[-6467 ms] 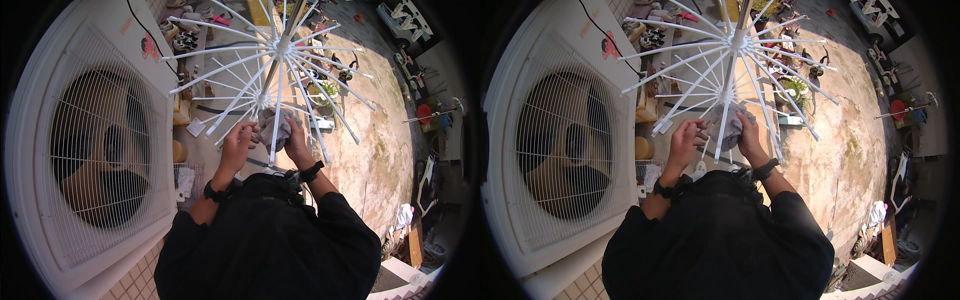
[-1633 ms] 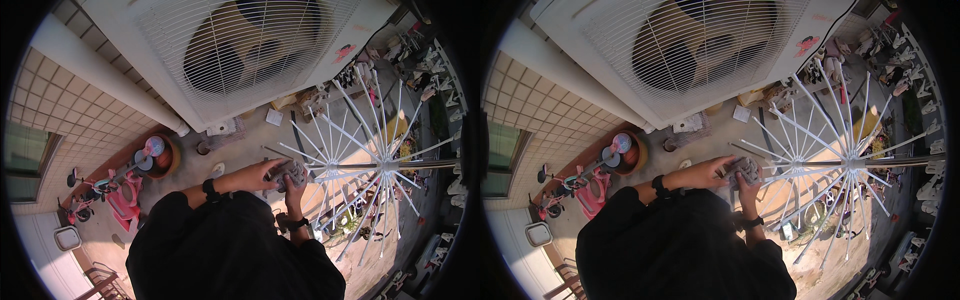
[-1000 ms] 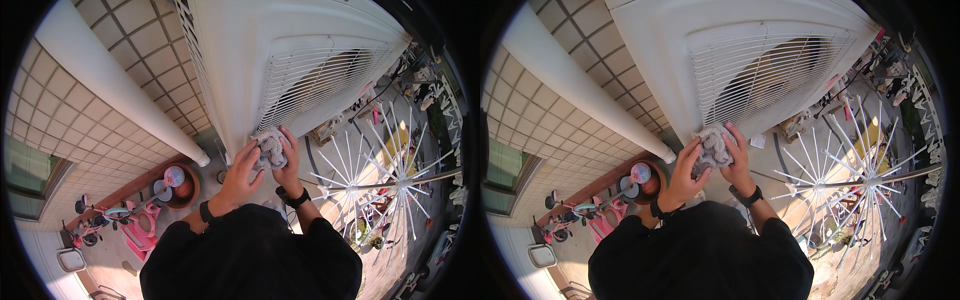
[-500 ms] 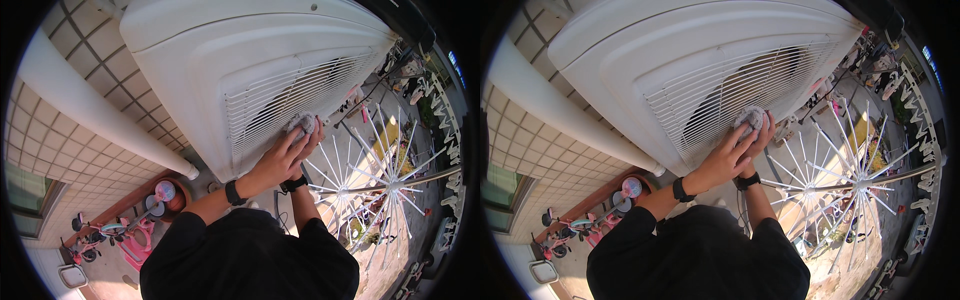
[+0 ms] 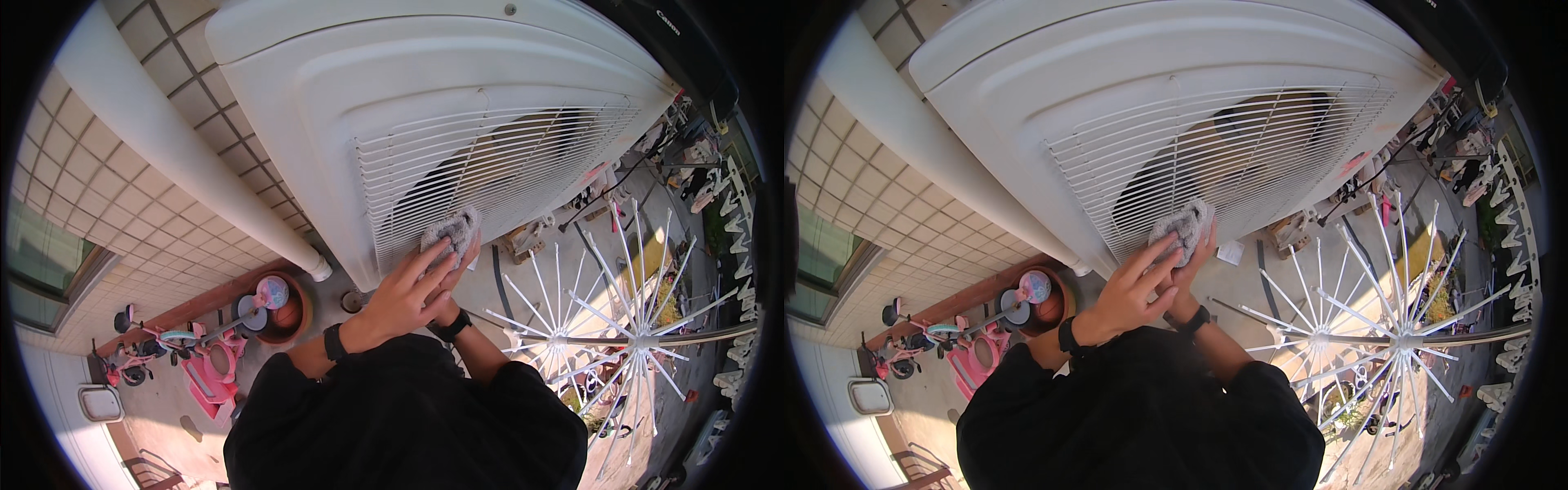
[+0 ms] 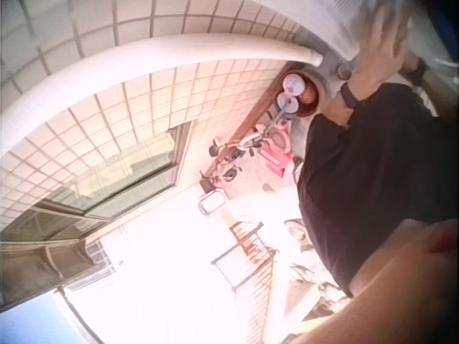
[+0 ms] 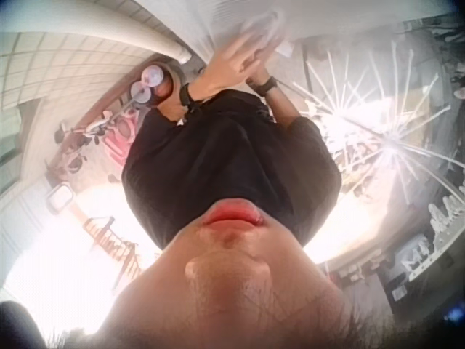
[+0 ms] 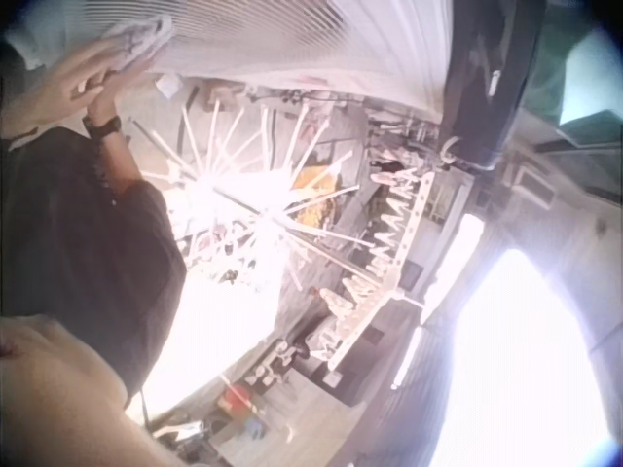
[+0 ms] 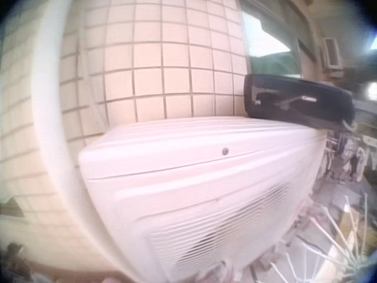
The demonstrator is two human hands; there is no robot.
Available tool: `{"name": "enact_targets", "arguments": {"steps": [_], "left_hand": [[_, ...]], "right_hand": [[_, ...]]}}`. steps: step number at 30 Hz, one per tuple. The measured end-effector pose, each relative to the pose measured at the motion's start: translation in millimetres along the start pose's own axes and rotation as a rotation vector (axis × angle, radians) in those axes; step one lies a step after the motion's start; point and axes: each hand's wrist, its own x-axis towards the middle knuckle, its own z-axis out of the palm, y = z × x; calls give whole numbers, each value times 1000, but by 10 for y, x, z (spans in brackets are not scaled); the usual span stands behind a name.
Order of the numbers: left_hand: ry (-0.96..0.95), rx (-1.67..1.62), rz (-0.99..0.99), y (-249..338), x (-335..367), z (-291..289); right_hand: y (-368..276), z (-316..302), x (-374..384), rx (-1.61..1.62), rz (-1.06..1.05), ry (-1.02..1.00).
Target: The person cleans outdoor balcony fixtures by wiping the tiled wall, window frame, railing, air conditioner unit, and clothes drying rack with a cloth.
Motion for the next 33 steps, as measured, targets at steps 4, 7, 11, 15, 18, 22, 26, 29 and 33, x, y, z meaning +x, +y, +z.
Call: {"name": "enact_targets", "arguments": {"steps": [4, 7, 11, 15, 18, 22, 26, 29, 33], "left_hand": [[106, -4, 11, 132, 191, -171], [211, -5, 102, 240, 348, -301], [351, 31, 204, 287, 359, -423], [314, 145, 37, 70, 79, -378], [228, 116, -79, -18, -220, -313], [141, 72, -124, -189, -531, -401], [131, -28, 8, -398, -624, -692], [208, -80, 139, -538, -482, -954], [327, -209, 227, -688, -339, -1113]], "right_hand": [[-242, 47, 409, 29, -82, 29], [-318, 11, 726, 5, -194, 21], [-441, 73, 981, 142, -339, -11], [-337, 181, 702, 36, -457, 46], [-262, 46, 284, 88, -346, -66], [-255, 14, -219, -32, -239, -196], [-512, 96, -196, -59, -322, -226], [-713, 222, 7, -170, -434, -163], [-1072, 396, 260, -361, -494, -67]]}}
